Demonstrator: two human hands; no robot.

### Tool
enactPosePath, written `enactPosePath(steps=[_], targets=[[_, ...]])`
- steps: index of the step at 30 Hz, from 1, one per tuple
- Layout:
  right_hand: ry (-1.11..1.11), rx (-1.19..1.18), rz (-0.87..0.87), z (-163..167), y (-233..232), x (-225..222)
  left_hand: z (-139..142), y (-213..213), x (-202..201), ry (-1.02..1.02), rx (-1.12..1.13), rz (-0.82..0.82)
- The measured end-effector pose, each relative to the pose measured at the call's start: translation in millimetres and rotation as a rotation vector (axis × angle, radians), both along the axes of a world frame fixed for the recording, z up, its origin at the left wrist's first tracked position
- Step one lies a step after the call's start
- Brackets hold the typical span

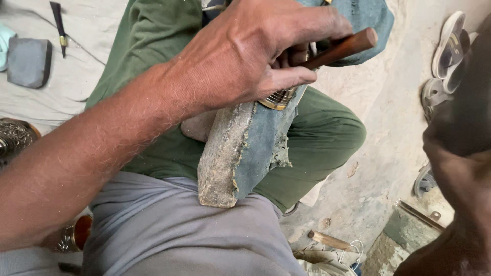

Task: The person sits on the floor holding a punch against a brass vessel clamped in a cloth-covered sandbag on their lap and repeatedly strikes the punch with a wooden mallet, repositioning the punch to work around the vessel's patterned surface.

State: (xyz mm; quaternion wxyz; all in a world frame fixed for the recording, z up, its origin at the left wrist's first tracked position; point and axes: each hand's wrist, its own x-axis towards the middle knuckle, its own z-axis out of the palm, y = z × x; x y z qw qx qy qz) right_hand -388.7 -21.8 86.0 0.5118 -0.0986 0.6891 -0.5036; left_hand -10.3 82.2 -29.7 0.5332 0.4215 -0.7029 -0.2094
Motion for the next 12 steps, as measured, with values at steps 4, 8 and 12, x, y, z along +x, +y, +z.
enactPosePath(steps=[4, 8, 12], targets=[[0.893, -0.082, 0.723, 22, 41, 45, -2, -5, -5, 0.037, 0.069, -0.032], [1.29, -0.142, 1.136, 33, 55, 83, -5, -2, -3, -0.013, 0.017, -0.013], [1.223, -0.192, 1.17, 22, 59, 100, 2, -1, -1, 0.016, 0.136, -0.034]])
